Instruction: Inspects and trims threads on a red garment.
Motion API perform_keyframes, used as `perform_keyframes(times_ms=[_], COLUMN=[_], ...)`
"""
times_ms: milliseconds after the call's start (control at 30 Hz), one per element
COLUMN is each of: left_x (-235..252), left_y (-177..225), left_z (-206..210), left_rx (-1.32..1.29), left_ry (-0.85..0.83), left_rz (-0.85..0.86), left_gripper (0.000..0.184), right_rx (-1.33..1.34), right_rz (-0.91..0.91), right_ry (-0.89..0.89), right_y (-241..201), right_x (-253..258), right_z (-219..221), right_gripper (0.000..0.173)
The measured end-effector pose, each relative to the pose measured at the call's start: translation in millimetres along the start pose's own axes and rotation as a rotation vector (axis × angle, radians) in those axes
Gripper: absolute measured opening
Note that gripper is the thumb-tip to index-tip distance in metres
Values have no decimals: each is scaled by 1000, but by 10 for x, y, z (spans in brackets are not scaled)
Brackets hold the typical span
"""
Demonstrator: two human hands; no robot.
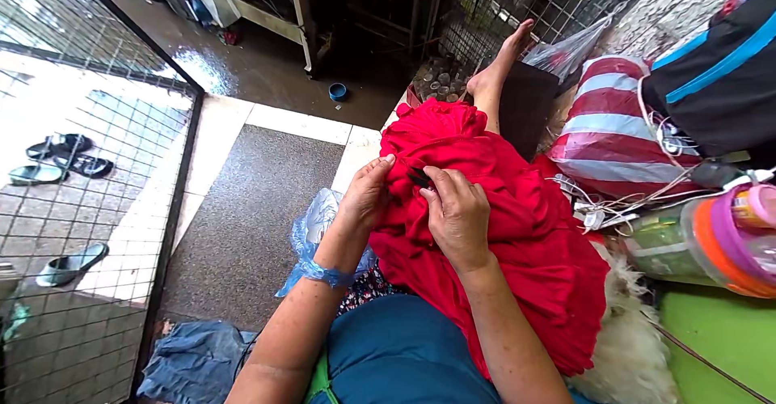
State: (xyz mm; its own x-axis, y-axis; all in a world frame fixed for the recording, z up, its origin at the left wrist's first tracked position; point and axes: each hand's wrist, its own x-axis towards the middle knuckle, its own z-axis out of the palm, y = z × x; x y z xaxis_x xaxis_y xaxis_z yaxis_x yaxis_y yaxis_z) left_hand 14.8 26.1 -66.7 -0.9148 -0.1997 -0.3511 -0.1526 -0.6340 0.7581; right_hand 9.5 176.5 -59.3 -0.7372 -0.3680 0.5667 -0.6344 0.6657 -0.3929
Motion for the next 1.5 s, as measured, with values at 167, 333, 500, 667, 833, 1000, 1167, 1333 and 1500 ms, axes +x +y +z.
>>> perform_keyframes(times_ms=[167,333,500,667,833,1000,1167,1333,1500], left_x=[-69,-83,-85,-164,-187,-196,-195,-218,-226], left_y=[-17,-34,-35,-38,-68,-85,-106,-90,-91], left_z=[39,31,14,-46,-52,-16,-36,-10,-11], left_rx=[10,40,40,103,110,102,95,88,80], left_ry=[7,-9,7,-35,-2,20,7,31,28], left_rz=[64,94,96,103,121,132,129,122,119], left_gripper=[20,20,22,21,17,16,17,19,19], right_rx=[-29,-24,53,91,53,-8,-6,-17,-24], right_rz=[-20,-3,88,112,-25,-63,-29,-30,-42], right_ry=[39,46,49,63,6,36,45,49,73], right_y=[-25,-36,-25,-10,40,1,-15,-14,-25], right_x=[2,1,9,-13,-36,-36,-44,-51,-55], right_z=[43,41,1,-16,-17,30,37,30,41], right_gripper=[21,19,20,26,24,21,20,21,21])
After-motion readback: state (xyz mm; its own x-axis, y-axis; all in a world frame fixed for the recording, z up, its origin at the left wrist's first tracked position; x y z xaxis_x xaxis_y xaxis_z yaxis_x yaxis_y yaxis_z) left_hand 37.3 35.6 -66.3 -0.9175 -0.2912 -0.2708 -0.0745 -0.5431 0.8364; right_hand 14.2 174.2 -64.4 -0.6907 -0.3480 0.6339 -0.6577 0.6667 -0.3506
